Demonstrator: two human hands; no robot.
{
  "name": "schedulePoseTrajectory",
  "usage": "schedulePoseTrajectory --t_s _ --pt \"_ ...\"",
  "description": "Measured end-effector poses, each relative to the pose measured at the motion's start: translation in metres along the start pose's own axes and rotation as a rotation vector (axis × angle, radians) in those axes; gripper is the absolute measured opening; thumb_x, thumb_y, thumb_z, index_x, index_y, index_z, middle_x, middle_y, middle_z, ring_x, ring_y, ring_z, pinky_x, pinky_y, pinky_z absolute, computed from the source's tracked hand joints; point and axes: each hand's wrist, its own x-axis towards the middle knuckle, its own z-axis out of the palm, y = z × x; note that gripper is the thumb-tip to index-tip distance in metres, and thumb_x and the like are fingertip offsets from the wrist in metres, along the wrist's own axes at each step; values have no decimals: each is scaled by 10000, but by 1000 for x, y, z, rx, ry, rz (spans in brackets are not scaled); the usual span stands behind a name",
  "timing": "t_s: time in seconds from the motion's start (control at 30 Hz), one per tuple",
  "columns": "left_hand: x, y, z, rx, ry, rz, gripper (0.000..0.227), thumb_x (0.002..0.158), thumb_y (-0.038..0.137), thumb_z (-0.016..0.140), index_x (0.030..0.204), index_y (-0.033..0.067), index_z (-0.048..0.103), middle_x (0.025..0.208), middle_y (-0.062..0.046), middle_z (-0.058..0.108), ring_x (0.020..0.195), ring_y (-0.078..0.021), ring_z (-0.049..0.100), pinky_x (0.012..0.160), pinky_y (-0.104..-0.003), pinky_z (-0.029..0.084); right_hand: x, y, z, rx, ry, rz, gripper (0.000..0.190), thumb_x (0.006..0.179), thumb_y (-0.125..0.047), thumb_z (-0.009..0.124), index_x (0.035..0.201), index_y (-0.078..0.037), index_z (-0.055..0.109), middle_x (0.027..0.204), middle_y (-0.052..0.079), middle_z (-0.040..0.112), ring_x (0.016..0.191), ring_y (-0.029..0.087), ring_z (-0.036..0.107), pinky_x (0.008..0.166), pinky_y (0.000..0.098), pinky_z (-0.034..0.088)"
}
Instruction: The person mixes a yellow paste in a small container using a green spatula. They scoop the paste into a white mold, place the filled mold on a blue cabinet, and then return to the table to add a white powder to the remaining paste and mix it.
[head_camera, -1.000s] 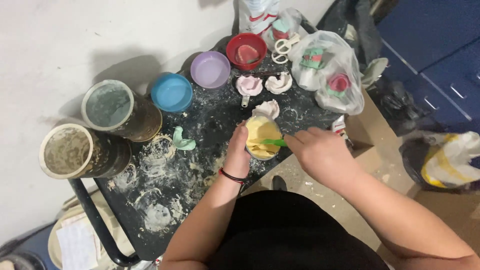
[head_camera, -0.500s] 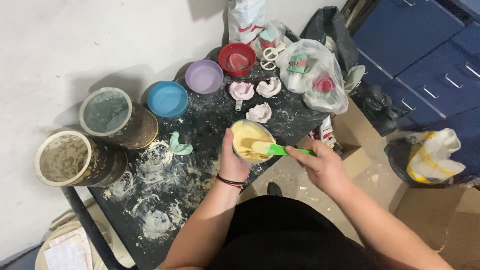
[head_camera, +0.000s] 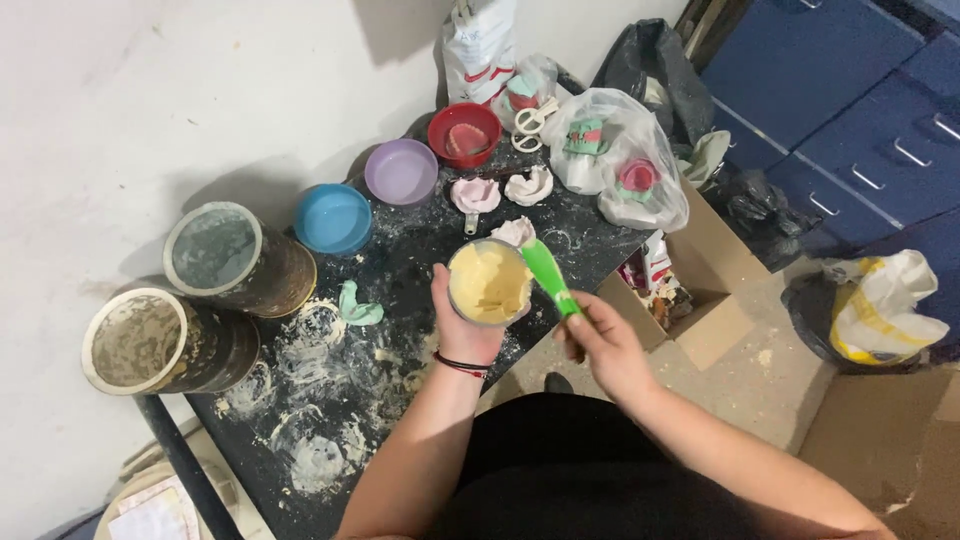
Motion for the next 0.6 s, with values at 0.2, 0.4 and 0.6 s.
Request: schedulePoseTrajectory --t_s 0.2,0.4,0.6 --pt "3 9 -5 37 55 -30 917 788 882 532 1380 188 626 1257 -202 672 1060 -403 713 786 -503 654 2 -1 11 215 -116 180 293 1047 -57 397 1281 99 483 824 244 695 539 231 629 489 328 487" --pt "38 -1 -29 -11 48 129 867 873 815 513 1456 177 586 1459 -171 595 1274 -377 619 1023 -498 558 7 -5 18 86 -293 173 231 1050 -67 415 1217 50 524 755 202 692 468 212 608 475 311 458" --pt "11 3 -13 135 -33 117 914 907 823 455 1487 124 562 1503 -195 570 1362 -380 560 1105 -501 482 44 -69 -21 -1018 -142 -442 266 927 -63 686 1190 -79 724 1017 154 784 956 320 772 849 425 596"
